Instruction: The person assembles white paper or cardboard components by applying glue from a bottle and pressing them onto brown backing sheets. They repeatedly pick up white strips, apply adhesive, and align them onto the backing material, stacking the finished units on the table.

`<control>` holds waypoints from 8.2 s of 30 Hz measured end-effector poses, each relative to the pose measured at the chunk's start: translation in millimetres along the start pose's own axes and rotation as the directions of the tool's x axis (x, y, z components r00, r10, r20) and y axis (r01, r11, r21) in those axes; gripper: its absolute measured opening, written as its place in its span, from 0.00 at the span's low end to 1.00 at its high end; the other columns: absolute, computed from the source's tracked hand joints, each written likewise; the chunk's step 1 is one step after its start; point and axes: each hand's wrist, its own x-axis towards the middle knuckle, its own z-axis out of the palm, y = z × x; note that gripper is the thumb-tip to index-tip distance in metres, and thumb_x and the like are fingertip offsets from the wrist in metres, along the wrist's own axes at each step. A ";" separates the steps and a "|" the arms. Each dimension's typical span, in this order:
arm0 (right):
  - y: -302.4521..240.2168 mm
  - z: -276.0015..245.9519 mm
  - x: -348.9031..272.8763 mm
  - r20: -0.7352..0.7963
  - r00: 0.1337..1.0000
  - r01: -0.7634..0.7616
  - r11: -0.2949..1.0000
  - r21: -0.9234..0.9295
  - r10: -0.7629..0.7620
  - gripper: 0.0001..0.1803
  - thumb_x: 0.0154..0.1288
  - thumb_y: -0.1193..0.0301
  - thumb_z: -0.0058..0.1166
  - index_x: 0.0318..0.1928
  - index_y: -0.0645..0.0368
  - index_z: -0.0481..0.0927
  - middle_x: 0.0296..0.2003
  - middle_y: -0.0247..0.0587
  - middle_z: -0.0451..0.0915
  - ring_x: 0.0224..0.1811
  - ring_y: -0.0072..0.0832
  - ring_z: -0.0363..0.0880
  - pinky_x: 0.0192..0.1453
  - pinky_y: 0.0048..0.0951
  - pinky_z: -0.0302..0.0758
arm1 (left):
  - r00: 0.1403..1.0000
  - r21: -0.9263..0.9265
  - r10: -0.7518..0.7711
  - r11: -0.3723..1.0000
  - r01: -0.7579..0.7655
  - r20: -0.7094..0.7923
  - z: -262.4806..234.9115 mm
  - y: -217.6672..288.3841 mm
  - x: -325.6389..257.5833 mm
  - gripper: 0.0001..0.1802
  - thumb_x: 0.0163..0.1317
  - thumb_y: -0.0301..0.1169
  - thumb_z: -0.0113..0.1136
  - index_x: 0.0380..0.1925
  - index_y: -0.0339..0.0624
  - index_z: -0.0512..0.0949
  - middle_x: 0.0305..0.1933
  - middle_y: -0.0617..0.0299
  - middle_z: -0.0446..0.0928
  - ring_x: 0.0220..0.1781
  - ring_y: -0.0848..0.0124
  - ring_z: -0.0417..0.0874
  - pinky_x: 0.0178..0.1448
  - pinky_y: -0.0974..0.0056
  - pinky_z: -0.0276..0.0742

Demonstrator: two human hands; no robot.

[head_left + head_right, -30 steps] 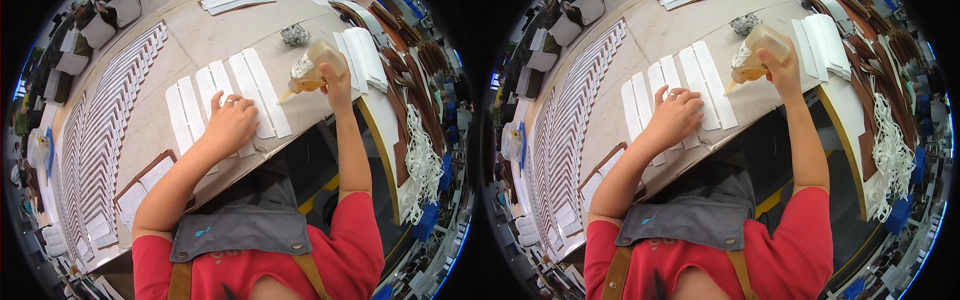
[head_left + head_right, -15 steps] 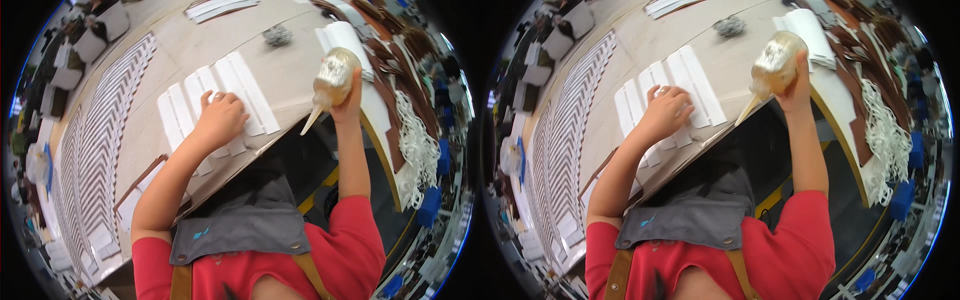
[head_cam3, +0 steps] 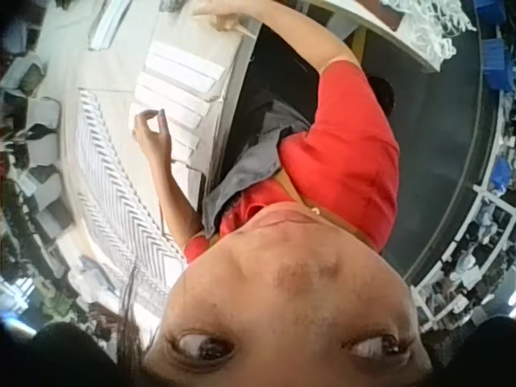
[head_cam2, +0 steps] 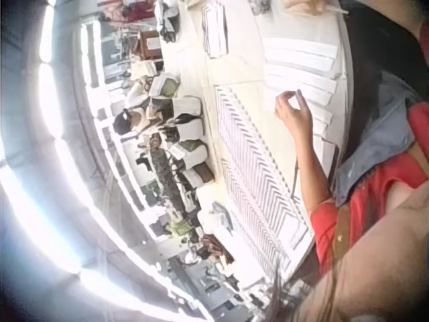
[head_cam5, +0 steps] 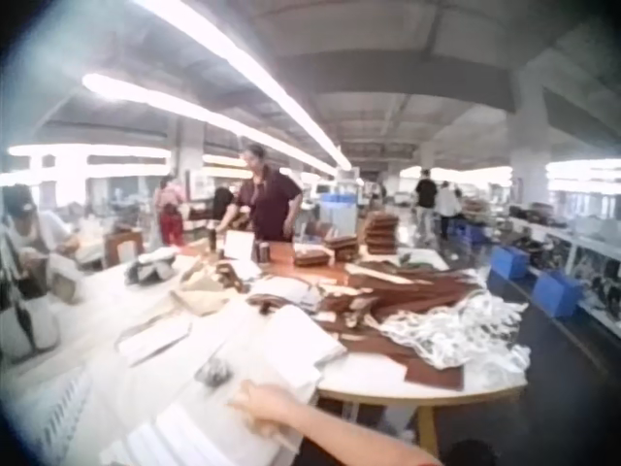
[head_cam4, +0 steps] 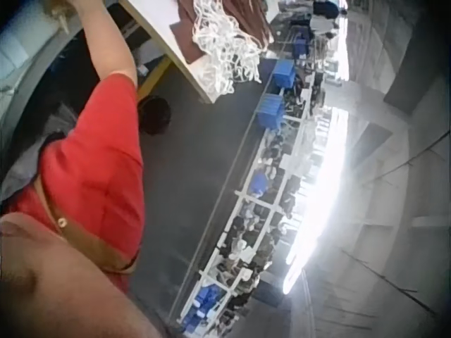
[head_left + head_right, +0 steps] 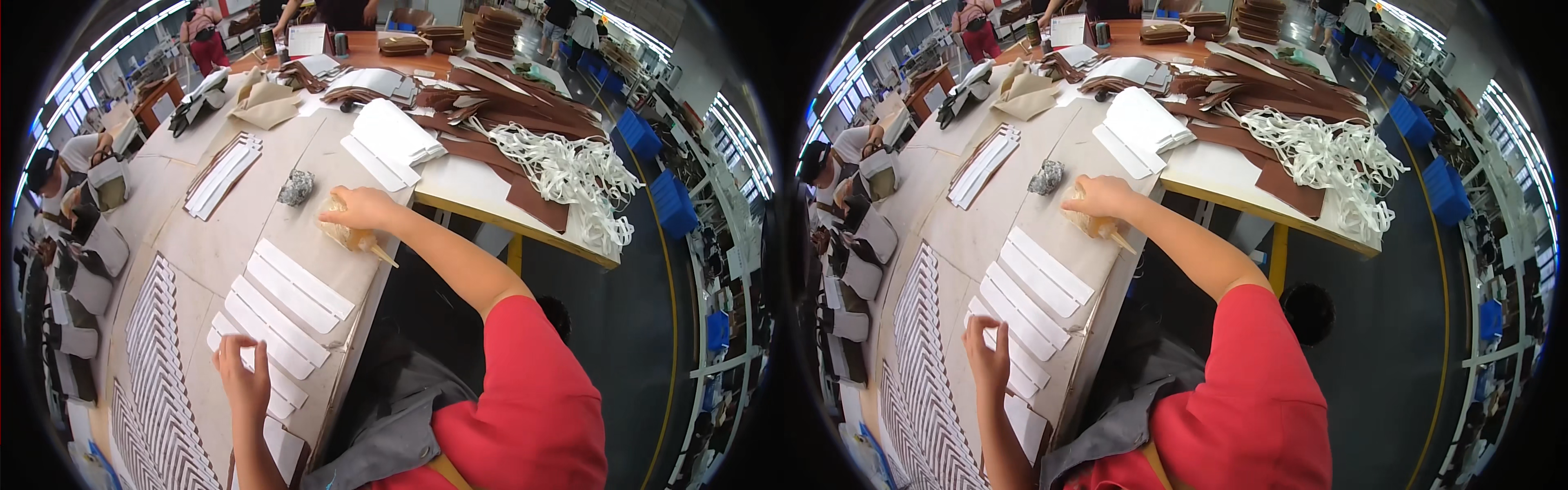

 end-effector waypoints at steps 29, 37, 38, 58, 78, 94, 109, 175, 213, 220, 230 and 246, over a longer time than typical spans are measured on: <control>-134.0 105.5 -134.3 -0.336 0.821 0.549 0.476 0.687 -0.462 0.10 0.61 0.77 0.50 0.43 0.65 0.77 0.30 0.40 0.80 0.25 0.17 0.74 0.30 0.17 0.72 | 0.961 -0.111 -0.006 0.993 0.039 0.278 -22.5 32.9 -147.6 0.17 0.49 0.47 0.63 0.26 0.45 0.76 0.36 0.61 0.72 0.39 0.64 0.73 0.48 0.61 0.65; -110.1 110.9 -140.2 -0.226 0.841 0.495 0.528 0.690 -0.492 0.09 0.61 0.78 0.50 0.43 0.66 0.77 0.29 0.41 0.80 0.25 0.18 0.74 0.30 0.18 0.72 | 0.986 0.371 -0.058 0.929 -0.005 0.157 -18.3 -12.3 -112.2 0.18 0.46 0.28 0.59 0.38 0.36 0.69 0.39 0.55 0.71 0.44 0.60 0.73 0.54 0.61 0.66; -106.7 109.8 -140.9 -0.223 0.851 0.480 0.534 0.695 -0.475 0.09 0.61 0.78 0.49 0.42 0.66 0.77 0.29 0.41 0.80 0.25 0.18 0.74 0.30 0.18 0.71 | 0.979 0.397 -0.048 0.917 -0.035 0.196 -17.4 -12.9 -109.0 0.17 0.45 0.26 0.59 0.37 0.36 0.69 0.38 0.55 0.71 0.44 0.60 0.73 0.55 0.61 0.66; -145.7 134.6 -127.1 -0.038 0.881 0.294 0.484 0.824 -0.471 0.22 0.61 0.80 0.46 0.57 0.65 0.65 0.52 0.46 0.70 0.33 0.18 0.72 0.38 0.22 0.74 | 0.830 -0.303 -0.382 0.913 0.272 -0.407 -100.2 -15.5 -122.4 0.04 0.61 0.19 0.48 0.36 0.32 0.69 0.33 0.57 0.76 0.37 0.70 0.82 0.40 0.71 0.77; -232.1 166.0 -143.1 0.001 0.902 0.114 0.241 0.964 -0.431 0.27 0.61 0.82 0.46 0.60 0.62 0.54 0.31 0.36 0.66 0.26 0.20 0.73 0.35 0.24 0.76 | 0.665 -0.608 -0.586 0.756 0.243 -0.463 -143.8 -23.4 -234.2 0.06 0.60 0.17 0.46 0.38 0.34 0.66 0.36 0.57 0.70 0.36 0.72 0.79 0.42 0.70 0.73; -177.2 184.4 -188.9 0.288 0.798 0.104 0.592 0.799 -0.529 0.19 0.59 0.84 0.49 0.52 0.62 0.69 0.33 0.34 0.68 0.29 0.17 0.67 0.32 0.17 0.70 | 0.652 -0.225 -0.647 0.757 0.614 -0.397 -94.9 -33.5 -296.0 0.10 0.52 0.16 0.53 0.34 0.38 0.66 0.29 0.58 0.69 0.25 0.73 0.73 0.30 0.71 0.72; -198.0 185.4 -177.7 0.258 0.750 0.386 0.720 0.577 -0.609 0.18 0.55 0.83 0.53 0.48 0.60 0.77 0.26 0.34 0.70 0.23 0.18 0.66 0.26 0.17 0.64 | 0.593 -0.124 -0.746 0.648 0.752 -0.302 -104.6 -43.8 -276.9 0.17 0.54 0.16 0.50 0.44 0.38 0.75 0.27 0.61 0.66 0.22 0.75 0.67 0.25 0.71 0.65; -271.5 225.8 -148.2 0.146 0.499 0.762 0.512 0.397 -0.854 0.08 0.52 0.78 0.54 0.36 0.61 0.74 0.34 0.42 0.71 0.37 0.37 0.71 0.42 0.34 0.70 | 0.901 0.200 -0.419 0.879 0.433 -0.112 -77.3 -59.0 -226.4 0.12 0.50 0.29 0.59 0.37 0.47 0.75 0.49 0.67 0.73 0.53 0.67 0.70 0.56 0.59 0.56; -263.4 210.4 -168.1 0.310 0.274 0.933 0.329 0.143 -0.910 0.28 0.46 0.79 0.49 0.54 0.53 0.72 0.55 0.24 0.70 0.47 0.27 0.69 0.51 0.28 0.63 | 0.910 0.154 -0.406 0.897 0.415 -0.086 -73.0 -64.5 -237.0 0.17 0.51 0.23 0.52 0.44 0.37 0.72 0.54 0.58 0.69 0.61 0.62 0.66 0.66 0.48 0.53; -248.6 212.6 -161.7 0.334 0.338 0.892 0.413 0.184 -0.880 0.24 0.56 0.76 0.47 0.56 0.53 0.70 0.59 0.30 0.67 0.62 0.33 0.62 0.64 0.37 0.57 | 0.855 0.264 -0.517 0.831 0.490 0.042 -88.7 -50.1 -245.9 0.22 0.57 0.27 0.51 0.54 0.44 0.69 0.63 0.63 0.64 0.68 0.57 0.57 0.69 0.42 0.41; -269.6 205.7 -141.5 0.143 0.426 0.822 0.448 0.352 -0.894 0.16 0.55 0.73 0.54 0.46 0.57 0.74 0.49 0.39 0.72 0.54 0.37 0.67 0.58 0.40 0.60 | 0.765 -0.135 -0.640 0.753 0.644 0.073 -100.2 -51.8 -248.8 0.17 0.63 0.27 0.46 0.52 0.45 0.69 0.64 0.59 0.63 0.71 0.56 0.50 0.71 0.48 0.32; -285.0 215.1 -147.5 0.072 0.351 0.835 0.347 0.427 -0.934 0.04 0.56 0.76 0.52 0.32 0.57 0.71 0.28 0.35 0.74 0.33 0.32 0.72 0.42 0.31 0.63 | 0.552 -0.043 -0.623 0.684 0.728 -0.555 -104.5 -73.8 -267.8 0.22 0.56 0.26 0.56 0.52 0.40 0.66 0.38 0.56 0.74 0.43 0.62 0.73 0.53 0.59 0.65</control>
